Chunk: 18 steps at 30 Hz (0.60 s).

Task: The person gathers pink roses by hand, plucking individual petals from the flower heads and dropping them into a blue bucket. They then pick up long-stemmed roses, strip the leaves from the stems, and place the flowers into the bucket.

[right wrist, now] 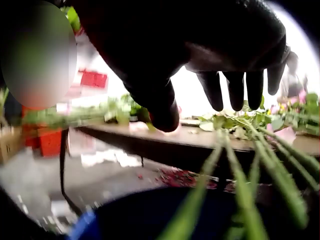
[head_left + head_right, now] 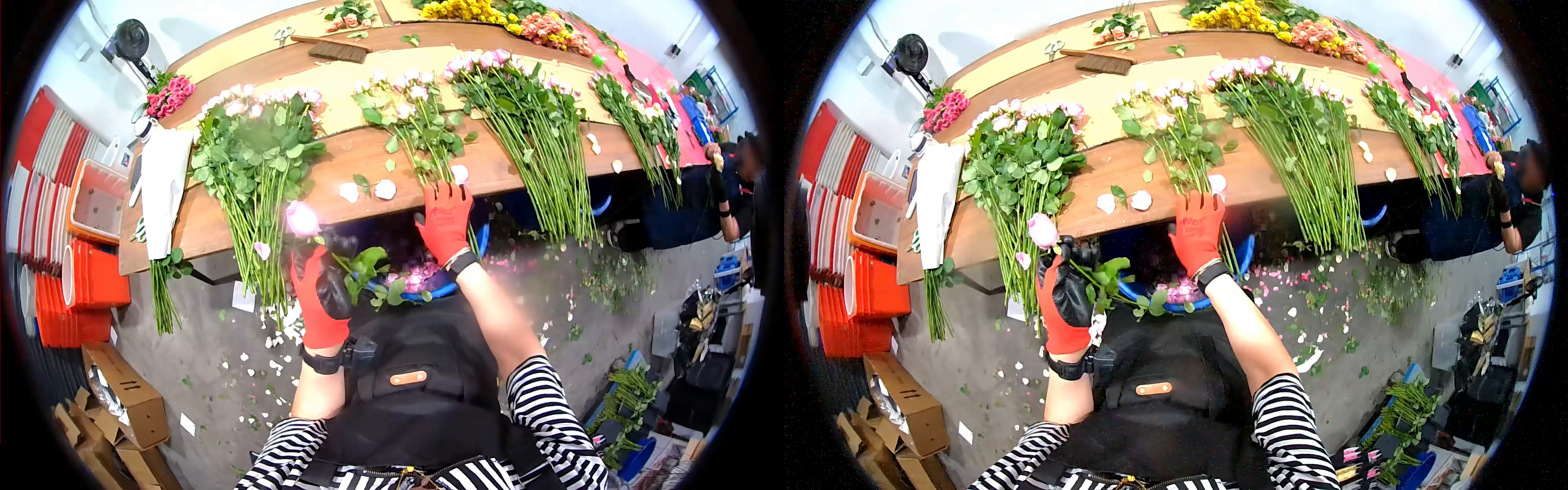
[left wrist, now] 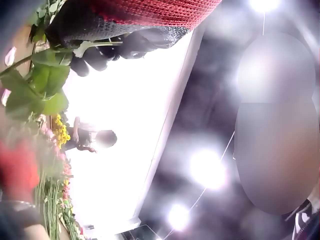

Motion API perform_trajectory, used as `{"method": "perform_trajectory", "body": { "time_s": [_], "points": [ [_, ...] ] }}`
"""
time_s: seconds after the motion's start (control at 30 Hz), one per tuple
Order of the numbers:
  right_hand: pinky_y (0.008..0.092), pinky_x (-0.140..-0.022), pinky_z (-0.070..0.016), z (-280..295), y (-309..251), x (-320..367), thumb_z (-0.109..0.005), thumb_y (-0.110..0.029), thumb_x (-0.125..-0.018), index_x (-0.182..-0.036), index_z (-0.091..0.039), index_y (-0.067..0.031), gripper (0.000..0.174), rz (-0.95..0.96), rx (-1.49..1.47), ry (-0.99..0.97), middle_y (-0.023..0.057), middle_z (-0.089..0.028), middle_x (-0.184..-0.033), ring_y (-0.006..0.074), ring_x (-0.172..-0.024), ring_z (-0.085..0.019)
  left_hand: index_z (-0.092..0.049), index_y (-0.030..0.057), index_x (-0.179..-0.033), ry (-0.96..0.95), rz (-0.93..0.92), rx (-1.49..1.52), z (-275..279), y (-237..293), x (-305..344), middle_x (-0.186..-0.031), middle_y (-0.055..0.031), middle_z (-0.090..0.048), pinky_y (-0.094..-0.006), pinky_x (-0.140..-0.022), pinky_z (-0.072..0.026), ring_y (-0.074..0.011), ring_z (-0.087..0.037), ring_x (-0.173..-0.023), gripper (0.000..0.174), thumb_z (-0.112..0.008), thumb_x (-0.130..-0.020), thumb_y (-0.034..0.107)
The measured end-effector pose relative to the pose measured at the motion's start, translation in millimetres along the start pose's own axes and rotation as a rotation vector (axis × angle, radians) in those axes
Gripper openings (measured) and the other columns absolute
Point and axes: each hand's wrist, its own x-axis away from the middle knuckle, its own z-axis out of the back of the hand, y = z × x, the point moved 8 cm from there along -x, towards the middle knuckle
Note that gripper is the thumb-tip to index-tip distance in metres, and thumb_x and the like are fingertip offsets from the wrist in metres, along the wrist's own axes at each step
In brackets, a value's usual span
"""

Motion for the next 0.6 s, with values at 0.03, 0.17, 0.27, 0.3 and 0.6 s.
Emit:
{"method": "perform_trajectory", "body": {
  "time_s": [0.03, 0.17, 0.27, 0.3, 0.6],
  "points": [
    [0.0460, -0.092, -0.0373, -25.4, 6.9, 0.7, -0.062, -0.022, -0.082, -0.103, -0.060, -0.0109, 0.024, 0.037, 0.106, -0.047, 0.0083, -0.058, -0.101, 0.0285, -0.100, -0.053, -0.053, 0.0023, -0.126, -0.002, 0.048, 0.128, -1.5, -0.9, -1.6, -0.115, -0.0118, -0.058, -0.0299, -0.087, -0.0479, -0.0198, -0.060, -0.100, 0.038, -0.058, -0.092, 0.018],
    [0.0457, -0.085, -0.0411, -41.2, 44.9, -2.9, -0.067, -0.019, -0.075, -0.095, -0.059, -0.0108, 0.023, -0.156, -0.029, -0.098, 0.0098, -0.058, -0.094, 0.0302, -0.095, -0.055, -0.055, 0.0025, -0.126, 0.105, 0.462, 0.798, -1.6, -31.8, -10.6, -0.109, -0.0069, -0.062, -0.0235, -0.077, -0.0455, -0.0111, -0.057, -0.089, 0.032, -0.054, -0.097, 0.016],
    [0.0460, -0.088, -0.0430, -63.1, 77.0, 4.6, -0.077, -0.020, -0.069, -0.107, -0.057, -0.0058, 0.046, -0.395, -0.544, -0.063, 0.0133, -0.061, -0.106, 0.0338, -0.104, -0.056, -0.057, 0.0043, -0.125, 0.135, 0.491, 0.755, -2.1, -22.9, -34.6, -0.107, -0.0043, -0.065, -0.0186, -0.065, -0.0428, -0.0042, -0.054, -0.075, 0.030, -0.051, -0.099, 0.020],
    [0.0461, -0.090, -0.0427, -73.1, 81.0, 11.1, -0.076, -0.020, -0.071, -0.111, -0.057, -0.0047, 0.047, -0.443, -0.719, -0.097, 0.0137, -0.061, -0.109, 0.0344, -0.106, -0.056, -0.057, 0.0048, -0.125, 0.100, 0.504, 0.746, -3.5, -18.1, -41.8, -0.109, -0.0047, -0.065, -0.0192, -0.064, -0.0433, -0.0049, -0.054, -0.074, 0.030, -0.051, -0.100, 0.020],
    [0.0441, -0.098, -0.0387, 45.6, 40.8, 49.4, -0.076, -0.014, -0.071, -0.118, -0.056, -0.0036, 0.051, -0.182, -0.752, 0.066, 0.0179, -0.056, -0.119, 0.0382, -0.113, -0.050, -0.056, 0.0074, -0.126, 0.010, 0.543, 0.744, -15.9, -77.4, -87.1, -0.123, -0.0076, -0.063, -0.0207, -0.059, -0.0418, -0.0133, -0.060, -0.085, 0.038, -0.054, -0.096, 0.029]
  ]
}}
